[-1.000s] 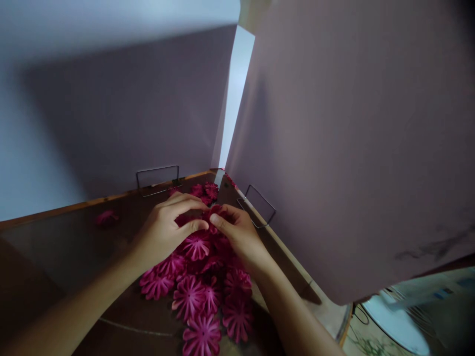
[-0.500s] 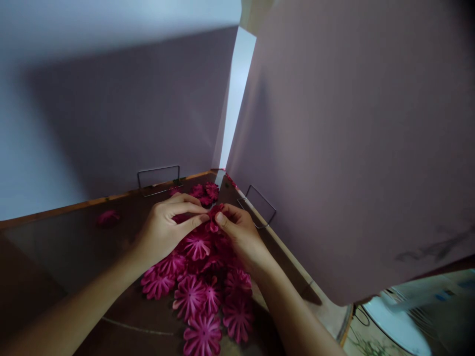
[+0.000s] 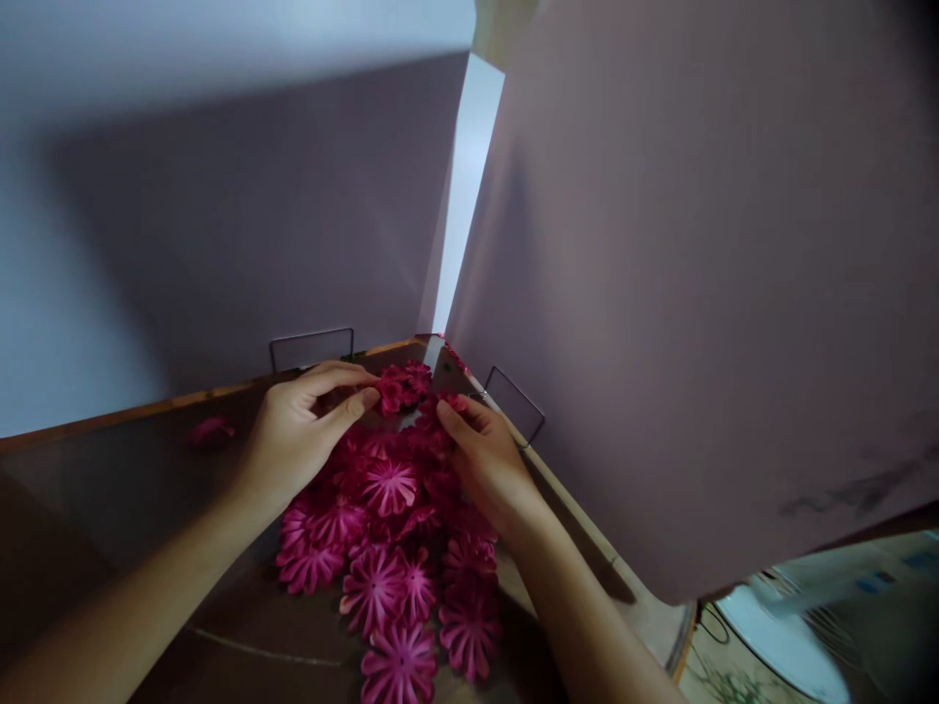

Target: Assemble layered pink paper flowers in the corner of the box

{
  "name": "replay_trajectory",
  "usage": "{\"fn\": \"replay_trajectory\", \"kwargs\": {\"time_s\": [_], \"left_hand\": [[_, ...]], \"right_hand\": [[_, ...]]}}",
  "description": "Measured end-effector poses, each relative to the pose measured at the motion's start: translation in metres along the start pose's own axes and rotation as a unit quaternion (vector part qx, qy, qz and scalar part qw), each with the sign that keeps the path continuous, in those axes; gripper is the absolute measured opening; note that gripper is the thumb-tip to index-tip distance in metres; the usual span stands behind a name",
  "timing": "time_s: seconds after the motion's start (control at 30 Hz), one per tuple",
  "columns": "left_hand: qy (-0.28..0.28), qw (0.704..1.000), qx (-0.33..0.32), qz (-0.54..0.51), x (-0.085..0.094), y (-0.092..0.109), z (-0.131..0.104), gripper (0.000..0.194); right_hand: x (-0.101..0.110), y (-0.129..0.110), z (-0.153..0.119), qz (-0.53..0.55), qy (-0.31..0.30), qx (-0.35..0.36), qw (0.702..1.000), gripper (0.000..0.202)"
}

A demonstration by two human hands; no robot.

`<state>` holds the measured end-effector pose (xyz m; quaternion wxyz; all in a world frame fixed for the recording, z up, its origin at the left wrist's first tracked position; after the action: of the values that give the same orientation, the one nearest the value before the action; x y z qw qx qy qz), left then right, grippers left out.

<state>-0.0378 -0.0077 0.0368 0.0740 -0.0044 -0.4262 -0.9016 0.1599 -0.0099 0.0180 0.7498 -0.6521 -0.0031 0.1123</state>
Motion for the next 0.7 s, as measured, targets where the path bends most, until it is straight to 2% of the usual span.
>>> {"fn": "replay_trajectory", "kwargs": {"time_s": [0.23,0.37,0.5,0.6,0.7], "left_hand": [[-0.019,1.0,-0.001,0.01,-0.003,0.013,0.0,0.019],[-0.029,0.999,-0.01,0.027,-0.004,0.014,0.001,0.021],[-0.091,0.994,-0.023,0.051,-0.011,0.012,-0.001,0.022],[-0.139,0.988,-0.026,0.064,-0.017,0.012,-0.005,0.023],[-0.138,0.987,-0.027,0.079,-0.019,0.012,-0.008,0.023]], "right_hand": [[0.0,-0.001,0.003,0.036,-0.006,0.02,0.999,0.018],[0.003,-0.002,0.003,-0.038,0.012,0.032,0.999,0.031],[-0.001,-0.007,0.0,-0.116,0.014,0.045,0.992,0.032],[-0.006,-0.009,-0.003,-0.145,-0.006,0.065,0.987,0.032],[-0.008,-0.01,-0.005,-0.165,-0.017,0.093,0.982,0.029]]}}
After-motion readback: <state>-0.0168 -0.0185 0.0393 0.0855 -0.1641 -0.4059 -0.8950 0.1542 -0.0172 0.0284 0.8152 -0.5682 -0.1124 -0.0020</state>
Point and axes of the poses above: each hand's wrist, its own z-axis towards the middle knuckle, its own x-axis out of the back of the hand, y = z × x, the point moved 3 cm from there along z, towards the middle knuckle, and after that the axes turned 11 degrees about -z, right-handed, at the moved point
